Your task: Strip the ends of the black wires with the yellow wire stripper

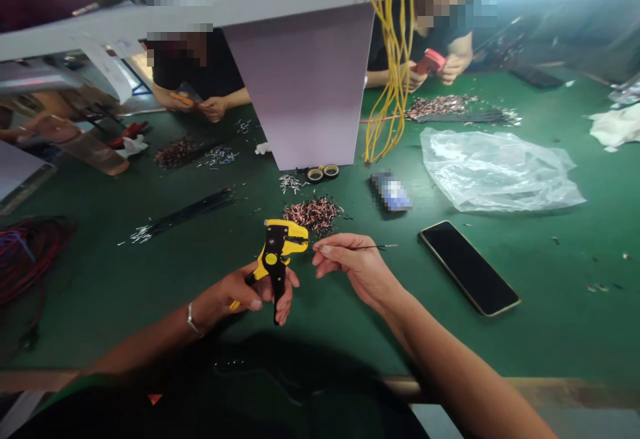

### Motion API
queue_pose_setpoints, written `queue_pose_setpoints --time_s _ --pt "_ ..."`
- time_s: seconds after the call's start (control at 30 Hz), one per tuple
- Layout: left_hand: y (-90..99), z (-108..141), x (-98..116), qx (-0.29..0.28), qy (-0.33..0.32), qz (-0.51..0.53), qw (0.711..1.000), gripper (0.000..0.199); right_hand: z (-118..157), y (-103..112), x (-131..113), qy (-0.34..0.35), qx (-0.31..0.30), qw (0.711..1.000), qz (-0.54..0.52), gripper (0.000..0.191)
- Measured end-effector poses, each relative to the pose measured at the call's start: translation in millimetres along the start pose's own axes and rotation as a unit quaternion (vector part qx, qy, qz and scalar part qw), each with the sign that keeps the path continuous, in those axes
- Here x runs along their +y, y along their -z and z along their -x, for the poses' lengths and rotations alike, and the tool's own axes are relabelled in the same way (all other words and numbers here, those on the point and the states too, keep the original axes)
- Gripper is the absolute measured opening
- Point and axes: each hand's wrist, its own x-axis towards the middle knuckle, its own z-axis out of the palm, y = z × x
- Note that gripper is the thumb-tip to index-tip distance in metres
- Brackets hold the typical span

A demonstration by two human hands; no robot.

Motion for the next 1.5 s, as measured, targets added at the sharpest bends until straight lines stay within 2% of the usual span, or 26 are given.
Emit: queue_pose_setpoints --time_s 0.13,0.33,0.5,0.87,1.2,1.5 --pt "5.3 0 -3 -0.018 0.003 0.003 1.0 0.056 -1 2 0 0.004 0.007 1.0 0.014 0.012" --pt "-3.6 1 3 0.012 0.0 0.003 1.0 0.045 -1 3 2 0.012 0.017 0.999 0.027 0.011" --pt "-7.8 1 6 0.022 0.007 0.008 1.0 0.043 0 1 2 0.021 0.018 0.999 0.037 0.01" --pt "-3.9 2 0 0.029 -0.012 0.003 1.0 0.041 -1 3 3 0.027 0.014 0.999 0.04 0.009" --pt "-3.9 1 0 0.021 -0.003 0.029 0.999 0.038 -2 3 2 0.031 0.018 0.998 0.049 0.009" --pt "-4.2 2 -1 0.042 0.006 0.01 0.999 0.031 -3 5 5 0.041 0.013 0.998 0.053 0.009"
